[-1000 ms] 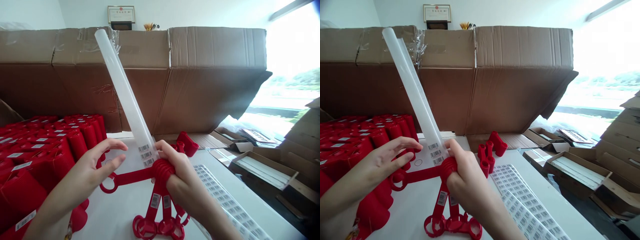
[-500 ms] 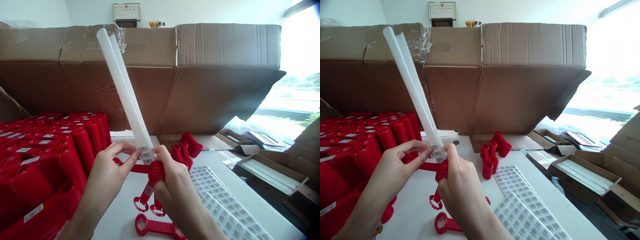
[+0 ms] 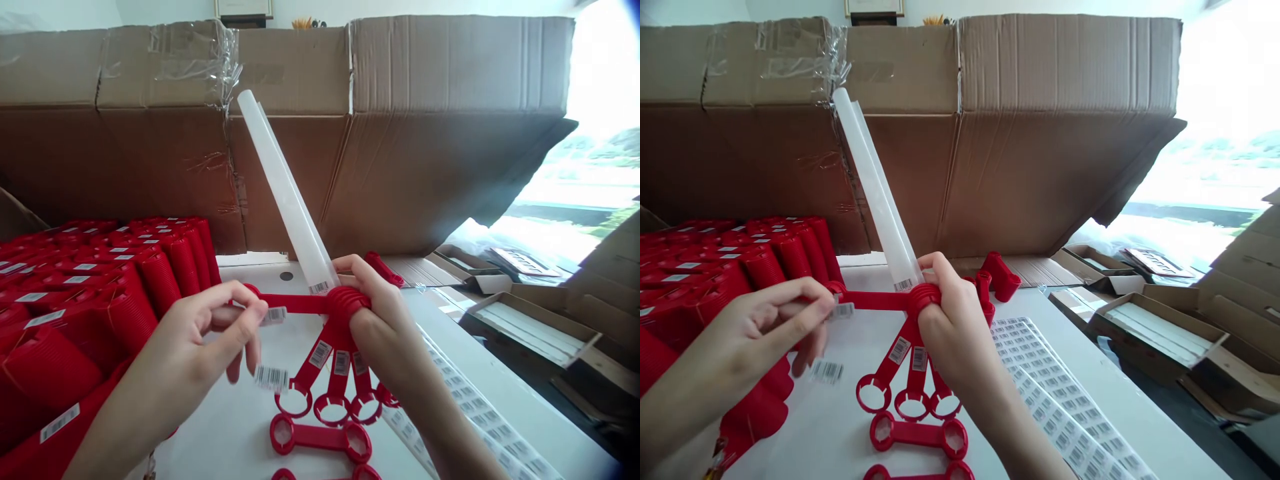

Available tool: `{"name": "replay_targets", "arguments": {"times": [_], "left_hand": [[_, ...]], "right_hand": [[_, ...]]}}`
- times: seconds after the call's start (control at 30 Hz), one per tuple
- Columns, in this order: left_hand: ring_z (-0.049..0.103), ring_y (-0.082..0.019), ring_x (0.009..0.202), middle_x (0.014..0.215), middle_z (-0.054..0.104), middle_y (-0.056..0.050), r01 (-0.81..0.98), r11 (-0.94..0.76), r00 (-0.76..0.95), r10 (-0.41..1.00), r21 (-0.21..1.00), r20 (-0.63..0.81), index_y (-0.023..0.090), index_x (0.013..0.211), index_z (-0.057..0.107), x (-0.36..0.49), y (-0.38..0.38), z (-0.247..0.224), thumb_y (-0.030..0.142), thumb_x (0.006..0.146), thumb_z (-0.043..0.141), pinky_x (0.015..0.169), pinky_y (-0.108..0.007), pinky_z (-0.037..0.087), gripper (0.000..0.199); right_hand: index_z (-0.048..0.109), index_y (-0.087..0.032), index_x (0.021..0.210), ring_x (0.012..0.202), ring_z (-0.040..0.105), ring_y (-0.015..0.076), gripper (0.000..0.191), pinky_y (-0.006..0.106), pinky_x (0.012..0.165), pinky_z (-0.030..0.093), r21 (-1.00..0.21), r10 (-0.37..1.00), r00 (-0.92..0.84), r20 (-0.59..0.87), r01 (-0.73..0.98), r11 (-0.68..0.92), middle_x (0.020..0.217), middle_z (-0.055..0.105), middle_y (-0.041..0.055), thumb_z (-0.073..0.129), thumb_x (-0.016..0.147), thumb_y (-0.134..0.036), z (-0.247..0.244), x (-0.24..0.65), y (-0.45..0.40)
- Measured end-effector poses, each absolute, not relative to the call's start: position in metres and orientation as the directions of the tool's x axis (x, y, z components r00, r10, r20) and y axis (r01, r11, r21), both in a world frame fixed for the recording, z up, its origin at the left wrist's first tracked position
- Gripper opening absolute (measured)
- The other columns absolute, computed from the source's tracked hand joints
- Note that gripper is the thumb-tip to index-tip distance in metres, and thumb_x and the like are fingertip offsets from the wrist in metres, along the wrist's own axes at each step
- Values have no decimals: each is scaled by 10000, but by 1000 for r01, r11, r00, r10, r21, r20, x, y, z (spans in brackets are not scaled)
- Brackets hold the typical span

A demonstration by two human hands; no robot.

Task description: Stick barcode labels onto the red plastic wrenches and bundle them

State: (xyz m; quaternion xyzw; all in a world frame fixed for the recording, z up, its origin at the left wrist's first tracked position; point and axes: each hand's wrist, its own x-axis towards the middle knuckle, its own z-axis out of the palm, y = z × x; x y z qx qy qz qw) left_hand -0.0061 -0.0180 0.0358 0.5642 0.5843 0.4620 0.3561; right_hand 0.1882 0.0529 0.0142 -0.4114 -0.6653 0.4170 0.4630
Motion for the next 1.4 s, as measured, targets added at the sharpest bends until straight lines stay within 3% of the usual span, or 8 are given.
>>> {"name": "replay_targets", "arguments": {"times": [0.1, 0.2, 0.47, 0.77, 1.4], "left_hand": [[413, -89, 361, 498, 624, 43, 360, 41, 15, 999, 932, -50, 241, 818, 625, -3, -16, 34, 550, 914, 614, 406, -201, 323, 324], [340, -67, 306, 477, 621, 49, 373, 68, -26, 998, 925, -62, 242, 857, 642, 4, -16, 35, 539, 933, 585, 357, -178, 261, 311], [351, -67, 329, 442, 557, 69, 358, 74, -136, 990, 931, -27, 250, 871, 666, 12, -19, 39, 503, 919, 633, 338, -133, 265, 260], [374, -73, 357, 446, 543, 82, 365, 78, -106, 993, 928, -42, 269, 870, 657, 7, -16, 34, 452, 896, 677, 329, -114, 267, 186], [356, -69, 370, 460, 537, 79, 390, 68, -139, 990, 918, -14, 254, 881, 663, 10, -18, 37, 529, 903, 660, 355, -134, 281, 275]], "right_hand": [[584, -234, 1089, 536, 574, 150, 262, 213, 383, 394, -946, 935, -248, 255, 134, 294, 774, 681, 20, 468, 888, -111, 18, 190, 49], [597, -240, 1056, 507, 554, 148, 249, 216, 369, 377, -942, 927, -261, 271, 126, 311, 746, 676, 17, 468, 888, -110, 20, 190, 44], [612, -246, 1067, 587, 646, 193, 215, 228, 378, 408, -931, 916, -268, 297, 132, 340, 738, 665, 26, 467, 942, -147, 20, 190, 35], [616, -244, 1077, 599, 660, 187, 251, 236, 402, 460, -934, 916, -269, 297, 118, 338, 815, 704, 37, 462, 930, -111, 20, 190, 33], [598, -245, 1093, 627, 663, 174, 234, 211, 407, 453, -939, 913, -290, 288, 102, 329, 837, 695, 27, 455, 959, -118, 19, 192, 30]]}}
